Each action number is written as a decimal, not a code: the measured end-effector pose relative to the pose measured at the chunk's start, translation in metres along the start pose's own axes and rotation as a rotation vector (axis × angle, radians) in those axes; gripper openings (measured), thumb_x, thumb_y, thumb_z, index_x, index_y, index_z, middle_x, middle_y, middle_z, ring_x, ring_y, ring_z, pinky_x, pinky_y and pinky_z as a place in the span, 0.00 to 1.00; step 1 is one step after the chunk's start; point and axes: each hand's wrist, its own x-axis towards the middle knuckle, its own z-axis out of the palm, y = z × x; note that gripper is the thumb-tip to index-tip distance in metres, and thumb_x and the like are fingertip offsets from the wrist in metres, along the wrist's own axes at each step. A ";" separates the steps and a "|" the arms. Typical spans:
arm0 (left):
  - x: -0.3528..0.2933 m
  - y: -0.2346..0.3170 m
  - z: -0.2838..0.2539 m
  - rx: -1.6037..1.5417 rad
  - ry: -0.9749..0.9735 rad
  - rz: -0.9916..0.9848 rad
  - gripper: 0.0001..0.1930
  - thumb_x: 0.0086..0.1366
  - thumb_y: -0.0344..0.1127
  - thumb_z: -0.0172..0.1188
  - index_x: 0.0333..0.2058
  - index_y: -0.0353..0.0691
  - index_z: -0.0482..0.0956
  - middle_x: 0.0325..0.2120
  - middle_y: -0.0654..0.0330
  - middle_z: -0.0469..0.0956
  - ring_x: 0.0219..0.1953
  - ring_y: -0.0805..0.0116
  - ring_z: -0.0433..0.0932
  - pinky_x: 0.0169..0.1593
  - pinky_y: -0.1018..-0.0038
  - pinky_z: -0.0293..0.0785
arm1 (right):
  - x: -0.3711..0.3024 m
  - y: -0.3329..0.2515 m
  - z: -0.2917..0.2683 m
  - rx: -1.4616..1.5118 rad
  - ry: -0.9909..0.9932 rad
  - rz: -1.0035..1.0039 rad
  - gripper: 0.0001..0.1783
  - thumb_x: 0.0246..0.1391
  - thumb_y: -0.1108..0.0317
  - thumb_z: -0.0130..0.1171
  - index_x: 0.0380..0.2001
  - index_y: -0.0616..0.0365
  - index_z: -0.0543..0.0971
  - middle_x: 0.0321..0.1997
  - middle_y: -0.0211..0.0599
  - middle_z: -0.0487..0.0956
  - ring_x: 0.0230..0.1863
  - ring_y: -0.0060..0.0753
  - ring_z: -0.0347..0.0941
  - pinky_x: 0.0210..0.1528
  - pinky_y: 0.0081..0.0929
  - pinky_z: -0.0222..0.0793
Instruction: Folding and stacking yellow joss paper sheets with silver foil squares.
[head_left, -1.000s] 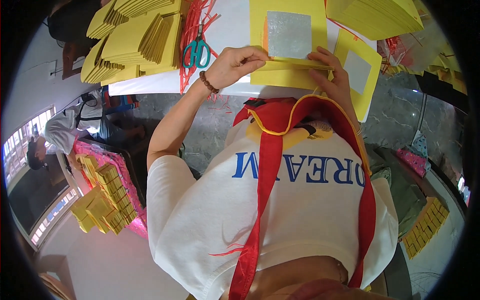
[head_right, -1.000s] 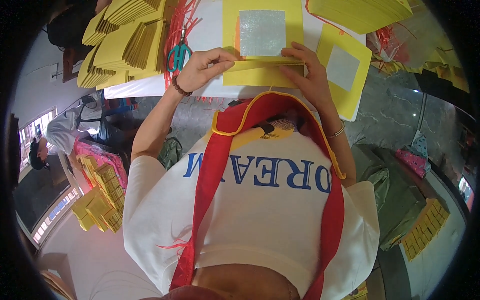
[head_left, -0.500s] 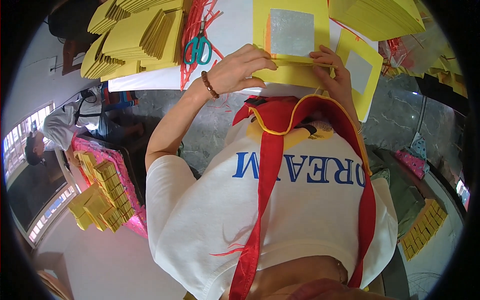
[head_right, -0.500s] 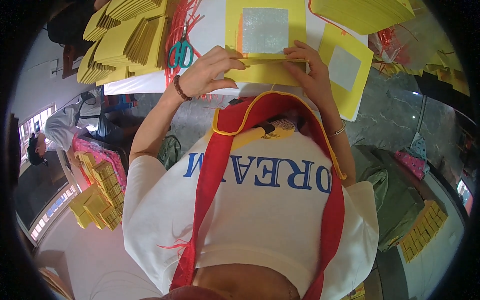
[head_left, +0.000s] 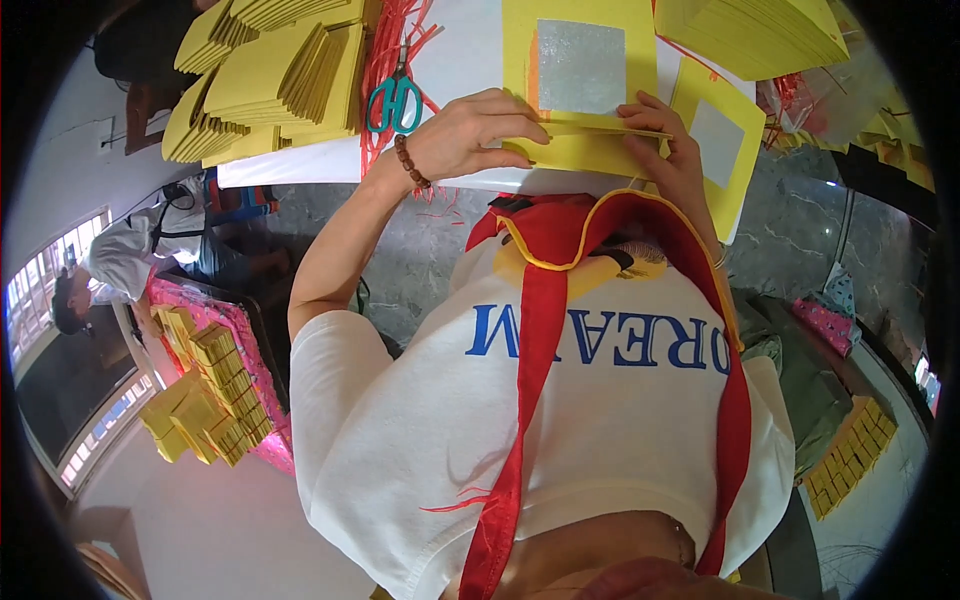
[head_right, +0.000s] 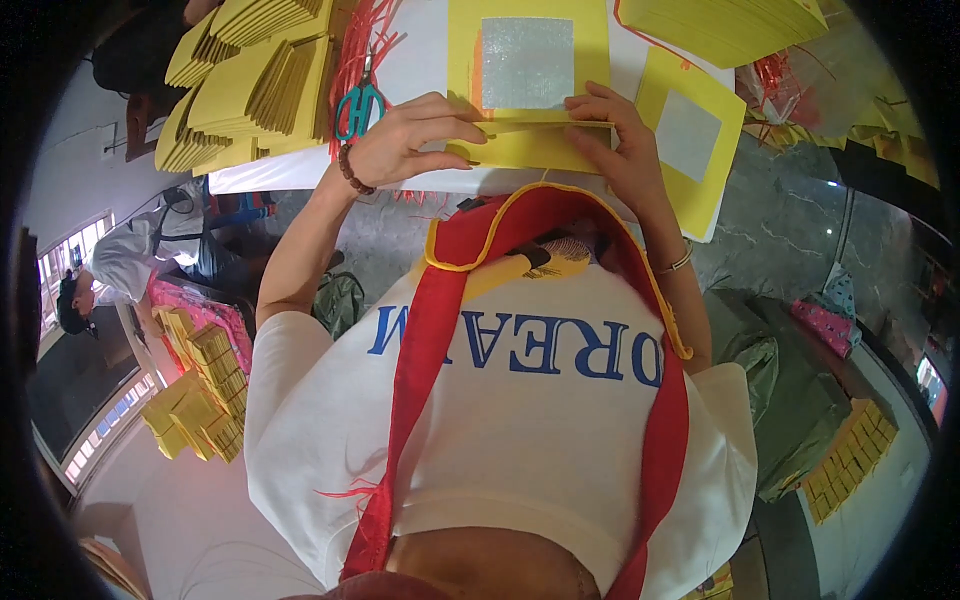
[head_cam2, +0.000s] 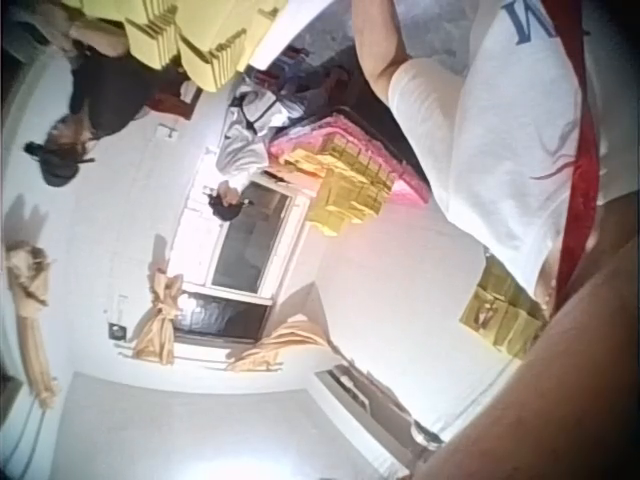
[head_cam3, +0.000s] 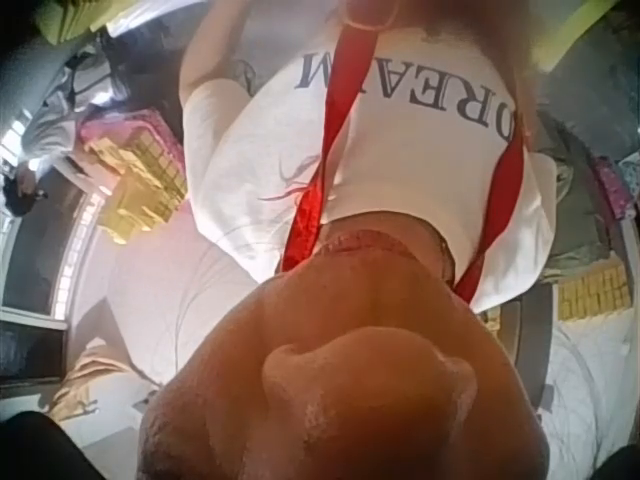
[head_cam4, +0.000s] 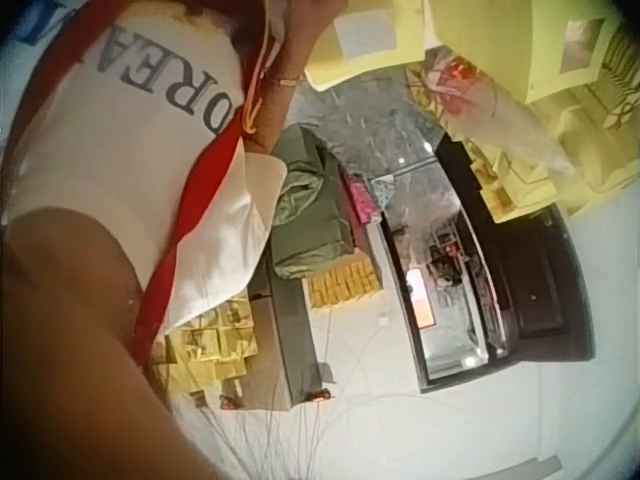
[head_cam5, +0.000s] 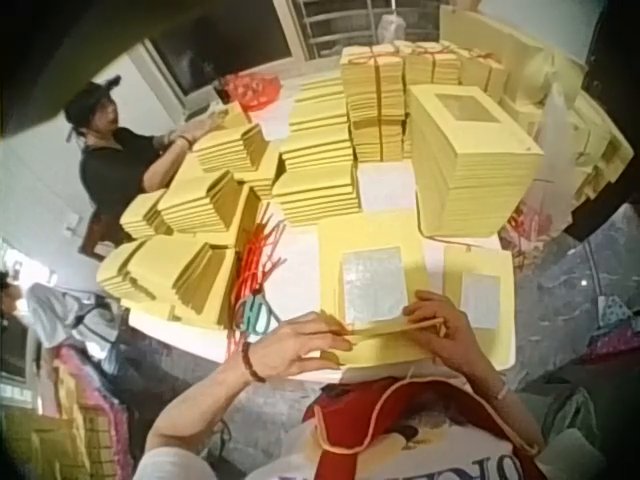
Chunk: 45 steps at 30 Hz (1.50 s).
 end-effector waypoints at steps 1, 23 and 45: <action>0.001 0.000 0.000 -0.012 -0.006 -0.002 0.19 0.49 0.38 0.65 0.41 0.42 0.75 0.39 0.57 0.74 0.43 0.57 0.71 0.47 0.67 0.69 | 0.000 0.000 0.000 0.000 0.002 0.001 0.10 0.46 0.74 0.60 0.35 0.54 0.75 0.45 0.34 0.76 0.60 0.40 0.60 0.59 0.34 0.56; -0.003 0.001 -0.004 -0.002 -0.043 -0.006 0.22 0.49 0.38 0.64 0.45 0.45 0.74 0.40 0.60 0.75 0.45 0.60 0.70 0.49 0.67 0.68 | 0.001 -0.002 -0.001 0.022 -0.019 0.008 0.10 0.47 0.74 0.59 0.35 0.55 0.75 0.46 0.35 0.76 0.61 0.40 0.60 0.60 0.34 0.55; 0.002 0.002 -0.004 0.103 0.049 0.081 0.08 0.58 0.30 0.56 0.36 0.38 0.77 0.33 0.54 0.75 0.35 0.57 0.74 0.38 0.67 0.71 | 0.002 -0.005 -0.003 0.066 -0.044 0.043 0.10 0.48 0.74 0.58 0.36 0.55 0.75 0.46 0.35 0.76 0.62 0.39 0.58 0.61 0.34 0.54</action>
